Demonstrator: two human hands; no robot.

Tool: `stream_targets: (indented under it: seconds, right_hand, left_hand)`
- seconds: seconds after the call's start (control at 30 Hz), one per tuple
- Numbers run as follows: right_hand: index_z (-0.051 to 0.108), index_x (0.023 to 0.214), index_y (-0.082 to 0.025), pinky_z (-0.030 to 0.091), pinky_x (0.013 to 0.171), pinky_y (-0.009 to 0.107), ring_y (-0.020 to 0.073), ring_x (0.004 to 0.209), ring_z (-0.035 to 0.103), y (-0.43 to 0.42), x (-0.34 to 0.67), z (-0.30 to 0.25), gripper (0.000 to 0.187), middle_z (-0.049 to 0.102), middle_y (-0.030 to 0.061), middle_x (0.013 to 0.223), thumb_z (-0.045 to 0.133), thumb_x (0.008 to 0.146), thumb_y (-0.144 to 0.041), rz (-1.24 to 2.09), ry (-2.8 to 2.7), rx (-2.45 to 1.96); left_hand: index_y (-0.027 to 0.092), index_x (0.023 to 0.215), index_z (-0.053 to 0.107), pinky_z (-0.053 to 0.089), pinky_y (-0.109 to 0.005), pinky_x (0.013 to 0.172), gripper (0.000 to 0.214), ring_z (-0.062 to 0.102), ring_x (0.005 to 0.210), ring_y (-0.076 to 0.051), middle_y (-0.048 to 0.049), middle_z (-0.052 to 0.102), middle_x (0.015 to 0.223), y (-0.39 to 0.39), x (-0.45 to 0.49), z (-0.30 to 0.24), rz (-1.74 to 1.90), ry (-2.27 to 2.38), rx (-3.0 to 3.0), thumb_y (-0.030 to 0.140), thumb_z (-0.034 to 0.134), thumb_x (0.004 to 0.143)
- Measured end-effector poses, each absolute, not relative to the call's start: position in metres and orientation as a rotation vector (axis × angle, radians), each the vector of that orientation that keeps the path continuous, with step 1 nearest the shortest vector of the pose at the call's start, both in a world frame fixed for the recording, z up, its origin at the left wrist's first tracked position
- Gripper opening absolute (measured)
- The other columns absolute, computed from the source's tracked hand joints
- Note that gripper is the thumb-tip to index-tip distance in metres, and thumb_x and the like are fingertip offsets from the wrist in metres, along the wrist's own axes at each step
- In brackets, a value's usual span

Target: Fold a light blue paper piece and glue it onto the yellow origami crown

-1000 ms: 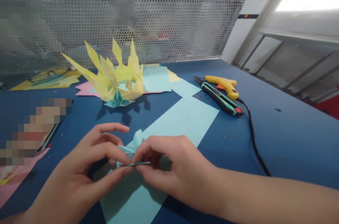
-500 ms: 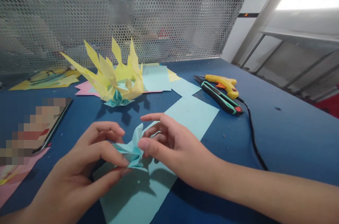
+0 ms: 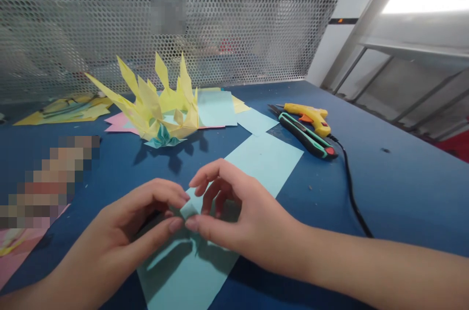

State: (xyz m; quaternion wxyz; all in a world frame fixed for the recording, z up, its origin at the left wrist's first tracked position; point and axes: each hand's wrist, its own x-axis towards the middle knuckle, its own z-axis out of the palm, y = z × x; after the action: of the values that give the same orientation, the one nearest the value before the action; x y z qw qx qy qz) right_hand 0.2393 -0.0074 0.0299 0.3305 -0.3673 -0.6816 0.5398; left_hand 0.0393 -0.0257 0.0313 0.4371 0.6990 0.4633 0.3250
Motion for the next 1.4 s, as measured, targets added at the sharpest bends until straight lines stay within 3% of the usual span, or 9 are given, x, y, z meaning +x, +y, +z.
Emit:
stream_targets:
  seconds: [0.07, 0.17, 0.37, 0.47, 0.7, 0.9, 1.17, 1.4]
  right_hand:
    - [0.054, 0.095, -0.023, 0.049, 0.067, 0.022, 0.0092, 0.071, 0.054, -0.0072, 0.2387, 0.0305, 0.024, 0.056, -0.0024, 0.084, 0.071, 0.078, -0.019, 1.375, -1.822, -0.933]
    - [0.06, 0.083, -0.02, 0.049, 0.067, 0.022, 0.0098, 0.072, 0.054, -0.0063, 0.2385, 0.0304, 0.01, 0.058, 0.0, 0.086, 0.069, 0.08, -0.02, 1.294, -1.908, -0.878]
    - [0.059, 0.081, -0.018, 0.045, 0.057, 0.018, 0.008, 0.062, 0.052, -0.0065, 0.2392, 0.0309, 0.01, 0.058, -0.0024, 0.071, 0.068, 0.08, -0.022, 1.417, -1.889, -0.95]
    - [0.057, 0.078, -0.017, 0.041, 0.051, 0.017, 0.0066, 0.056, 0.048, -0.006, 0.2383, 0.0322, 0.015, 0.053, -0.005, 0.063, 0.069, 0.079, -0.026, 1.5, -1.879, -0.987]
    - [0.055, 0.075, -0.018, 0.04, 0.052, 0.017, 0.0068, 0.057, 0.047, -0.0037, 0.2382, 0.034, 0.021, 0.051, -0.0054, 0.063, 0.074, 0.075, -0.027, 1.566, -1.858, -1.035]
    - [0.063, 0.092, -0.019, 0.042, 0.055, 0.016, 0.0072, 0.059, 0.05, -0.0043, 0.2376, 0.0362, 0.01, 0.052, -0.0045, 0.065, 0.064, 0.082, -0.02, 1.529, -1.914, -0.963]
    - [0.062, 0.08, -0.017, 0.04, 0.053, 0.018, 0.0079, 0.058, 0.047, -0.0073, 0.2393, 0.0334, 0.0, 0.053, -0.0033, 0.065, 0.062, 0.08, -0.017, 1.534, -1.889, -1.027]
    - [0.065, 0.08, -0.017, 0.044, 0.056, 0.02, 0.0093, 0.061, 0.051, -0.0059, 0.2397, 0.031, 0.004, 0.056, -0.0012, 0.068, 0.063, 0.082, -0.021, 1.481, -1.888, -0.985]
  left_hand:
    - [0.026, 0.081, 0.061, 0.044, -0.022, 0.064, 0.007, 0.056, 0.07, -0.01, 0.005, 0.061, 0.08, -0.0254, 0.0392, 0.0336, 0.797, 1.134, 1.748, 0.026, 0.056, 0.085]
    - [0.027, 0.084, 0.063, 0.042, -0.022, 0.058, 0.004, 0.051, 0.062, -0.01, 0.0058, 0.063, 0.078, -0.0254, 0.0386, 0.0339, 0.771, 1.174, 1.721, 0.028, 0.06, 0.082]
    - [0.024, 0.077, 0.06, 0.045, -0.026, 0.066, 0.008, 0.06, 0.076, -0.015, 0.0031, 0.067, 0.082, -0.0263, 0.0397, 0.0337, 0.729, 1.173, 1.631, 0.032, 0.062, 0.08]
    - [0.025, 0.077, 0.059, 0.045, -0.026, 0.065, 0.007, 0.059, 0.071, -0.014, 0.0043, 0.064, 0.075, -0.0264, 0.0394, 0.0324, 0.729, 1.197, 1.672, 0.031, 0.061, 0.081]
    - [0.024, 0.073, 0.056, 0.045, -0.026, 0.062, 0.009, 0.059, 0.069, -0.014, 0.0042, 0.062, 0.072, -0.0254, 0.0407, 0.03, 0.706, 1.249, 1.702, 0.029, 0.06, 0.079]
    - [0.023, 0.067, 0.055, 0.041, -0.024, 0.054, 0.01, 0.053, 0.06, -0.013, 0.0047, 0.056, 0.063, -0.0265, 0.041, 0.0313, 0.694, 1.234, 1.733, 0.024, 0.059, 0.076]
    - [0.023, 0.069, 0.061, 0.043, -0.023, 0.057, 0.006, 0.057, 0.062, -0.012, 0.0043, 0.062, 0.065, -0.0268, 0.0407, 0.0274, 0.753, 1.239, 1.696, 0.024, 0.062, 0.074]
    - [0.024, 0.073, 0.065, 0.044, -0.022, 0.057, 0.003, 0.058, 0.064, -0.012, 0.0047, 0.064, 0.067, -0.0252, 0.0393, 0.0297, 0.727, 1.27, 1.73, 0.021, 0.065, 0.073]
